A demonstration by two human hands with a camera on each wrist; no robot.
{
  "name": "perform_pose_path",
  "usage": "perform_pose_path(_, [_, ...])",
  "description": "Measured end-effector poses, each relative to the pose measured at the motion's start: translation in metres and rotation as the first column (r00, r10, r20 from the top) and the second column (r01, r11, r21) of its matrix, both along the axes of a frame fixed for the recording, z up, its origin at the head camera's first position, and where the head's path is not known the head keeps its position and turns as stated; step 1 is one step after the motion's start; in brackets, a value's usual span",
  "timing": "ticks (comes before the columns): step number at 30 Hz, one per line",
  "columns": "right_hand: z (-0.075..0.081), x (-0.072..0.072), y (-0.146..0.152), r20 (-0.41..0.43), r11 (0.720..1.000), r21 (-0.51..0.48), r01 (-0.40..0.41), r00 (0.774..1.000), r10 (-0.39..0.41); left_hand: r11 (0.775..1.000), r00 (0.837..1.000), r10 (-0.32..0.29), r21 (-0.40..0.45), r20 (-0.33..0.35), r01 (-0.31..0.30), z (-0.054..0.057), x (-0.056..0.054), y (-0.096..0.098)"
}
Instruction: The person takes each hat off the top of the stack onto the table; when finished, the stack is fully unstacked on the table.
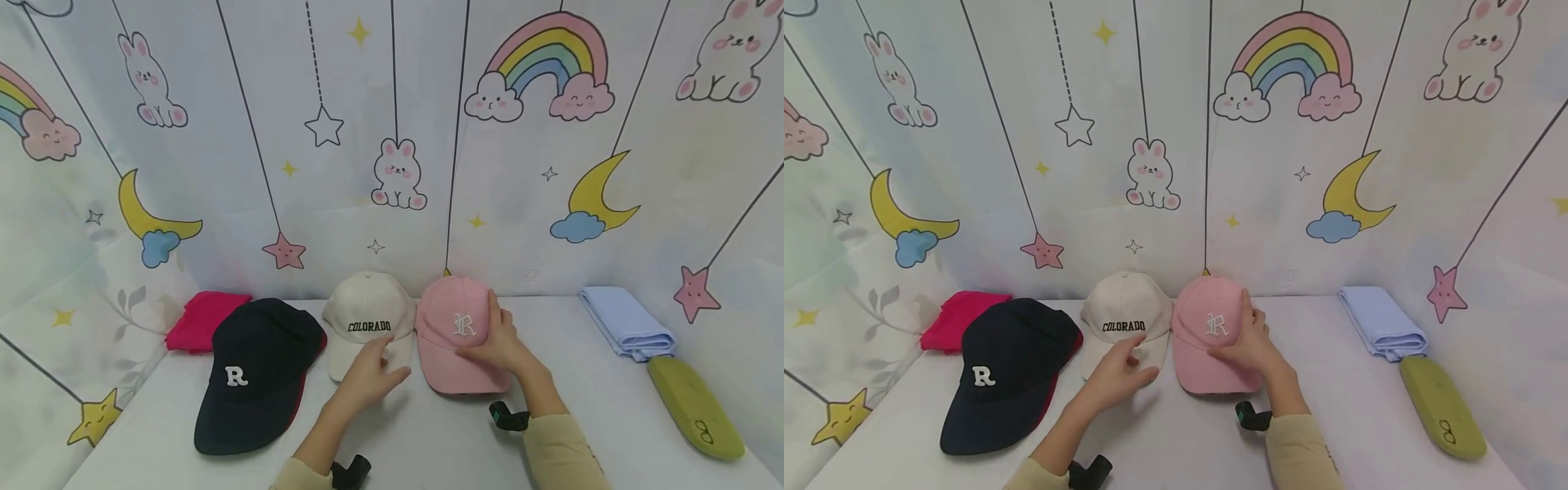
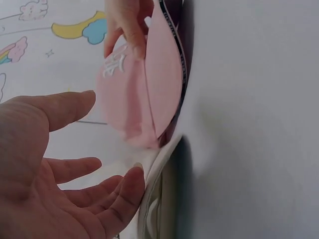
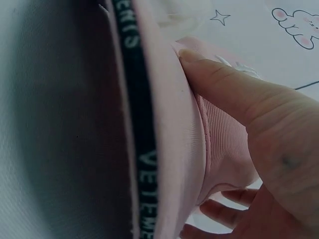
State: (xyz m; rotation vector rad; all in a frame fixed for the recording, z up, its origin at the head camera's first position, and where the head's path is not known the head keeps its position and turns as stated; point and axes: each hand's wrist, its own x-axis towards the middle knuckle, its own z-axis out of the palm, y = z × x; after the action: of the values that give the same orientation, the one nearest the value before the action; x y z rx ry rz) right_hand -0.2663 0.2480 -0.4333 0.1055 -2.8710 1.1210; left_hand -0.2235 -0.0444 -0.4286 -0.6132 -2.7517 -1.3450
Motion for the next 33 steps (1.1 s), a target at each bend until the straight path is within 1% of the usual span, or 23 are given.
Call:
perform_pose_path(6, [-0.003, -0.001, -0.001, -0.007, 1.000, -0.015, -0.003, 1.000, 0.003, 0.999, 0.999, 0.047, -0.016, -0.011, -0.047, 0.003, 0.006, -0.022])
perform_pose_path(11, [-0.003, -0.001, -0.004, -0.010, 1.000, -0.011, 0.006, 1.000, -0.006, 0.995, 0.996, 0.091, -0.035, 0.024, -0.090, 0.005, 0.011, -0.033])
perform_pose_path(19, [-0.004, -0.002, -0.005, -0.021, 0.999, 0.008, 0.040, 0.999, -0.040, 0.994, 0.993, 0.110, -0.019, 0.030, -0.110, 0.011, 0.017, -0.047])
perform_pose_path(22, [-0.005, -0.004, -0.005, -0.029, 0.999, 0.008, 0.054, 0.998, -0.054, 0.992, 0.991, 0.127, -0.015, 0.038, -0.127, 0.014, 0.018, -0.052])
perform_pose_path(28, [-0.008, -0.007, -0.005, -0.029, 0.998, -0.001, 0.070, 0.997, -0.070, 0.985, 0.985, 0.172, -0.034, 0.024, -0.172, 0.015, 0.017, -0.061])
perform_pose_path(33, [-0.011, -0.011, -0.005, -0.030, 0.996, 0.010, 0.087, 0.996, -0.087, 0.981, 0.982, 0.189, -0.037, 0.013, -0.188, 0.016, 0.017, -0.068])
